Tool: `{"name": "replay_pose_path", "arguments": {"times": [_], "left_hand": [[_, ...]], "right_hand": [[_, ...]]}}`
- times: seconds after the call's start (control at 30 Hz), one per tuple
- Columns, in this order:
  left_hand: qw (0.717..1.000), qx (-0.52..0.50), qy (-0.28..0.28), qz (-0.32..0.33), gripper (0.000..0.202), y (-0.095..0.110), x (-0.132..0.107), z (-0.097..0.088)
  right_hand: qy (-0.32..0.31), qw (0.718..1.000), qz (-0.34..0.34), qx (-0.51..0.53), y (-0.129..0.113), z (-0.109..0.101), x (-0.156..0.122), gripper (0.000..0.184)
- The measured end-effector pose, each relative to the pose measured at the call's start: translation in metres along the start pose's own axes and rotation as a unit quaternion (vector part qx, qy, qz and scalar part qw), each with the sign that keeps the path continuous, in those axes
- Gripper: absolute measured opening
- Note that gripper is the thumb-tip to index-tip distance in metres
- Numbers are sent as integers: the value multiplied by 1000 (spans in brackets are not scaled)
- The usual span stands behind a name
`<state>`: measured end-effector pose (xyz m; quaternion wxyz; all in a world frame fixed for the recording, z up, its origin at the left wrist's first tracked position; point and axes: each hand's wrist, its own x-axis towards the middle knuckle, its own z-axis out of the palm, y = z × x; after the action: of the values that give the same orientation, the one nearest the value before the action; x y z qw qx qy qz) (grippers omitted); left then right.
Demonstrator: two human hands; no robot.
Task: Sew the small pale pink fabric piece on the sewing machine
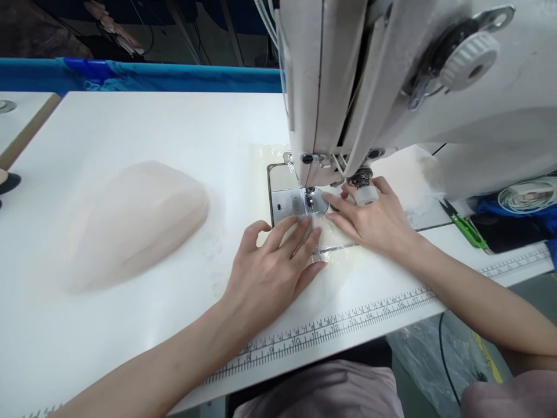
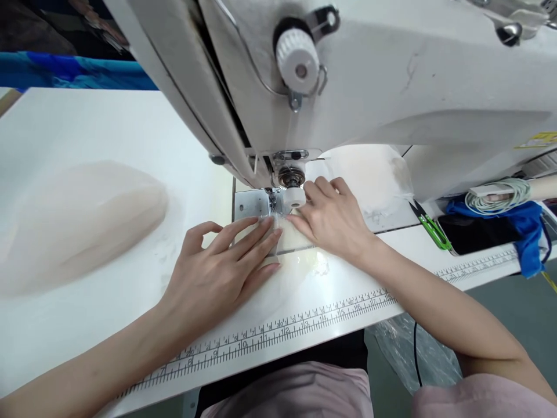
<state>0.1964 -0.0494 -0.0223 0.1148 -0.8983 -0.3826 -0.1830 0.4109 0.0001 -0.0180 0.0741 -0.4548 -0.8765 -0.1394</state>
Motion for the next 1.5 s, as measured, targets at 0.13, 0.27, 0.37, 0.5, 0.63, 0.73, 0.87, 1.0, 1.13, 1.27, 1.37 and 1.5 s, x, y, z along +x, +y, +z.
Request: {"name": "replay_pose_path", "arguments": {"times": [0.13, 0.27, 0.37, 0.5, 0.63, 0.73, 0.87, 1.0, 1.13, 1.27, 1.37, 1.5], "left_hand": [[1000, -1, -2, 0, 32, 0, 0, 0], [1000, 9, 5, 5, 30, -1, 0, 1], [1000, 15, 6, 8, 30, -1, 0, 0], [1000, 12, -11, 13, 31, 2, -1, -3], [1000, 9, -10, 14, 32, 3, -3, -5], [1000, 4, -8, 12, 31, 3, -4, -4], [1000, 2, -5, 5, 30, 0, -2, -2], [1000, 9, -8, -2, 32, -4, 1, 0], [1000, 11, 2, -2, 34, -7, 3, 3], [1000, 1, 1, -13, 32, -9, 4, 5], [1000, 2, -3, -15, 32, -9, 5, 6], [1000, 17, -14, -17, 33, -8, 7, 6]], "right_hand": [[18, 999, 33, -12, 3, -3, 0, 38], [6, 995, -68, 78, 2, -7, -3, 41], [-16, 992, -90, 88, 1, -9, -4, 47], [-28, 988, -127, 86, -1, -10, -4, 52], [-30, 995, -92, 17, 2, -9, -5, 48], [-30, 999, 14, -39, 7, -9, -5, 41], [6, 999, 31, -24, 3, -12, -6, 39], [40, 996, -70, 36, -13, -13, -10, 40], [29, 997, -66, 13, -21, -5, -12, 39], [23, 998, -51, -7, -18, -1, -11, 39], [23, 998, -50, -15, -16, 0, -10, 39], [32, 998, -50, -23, -16, 2, -8, 39]]}}
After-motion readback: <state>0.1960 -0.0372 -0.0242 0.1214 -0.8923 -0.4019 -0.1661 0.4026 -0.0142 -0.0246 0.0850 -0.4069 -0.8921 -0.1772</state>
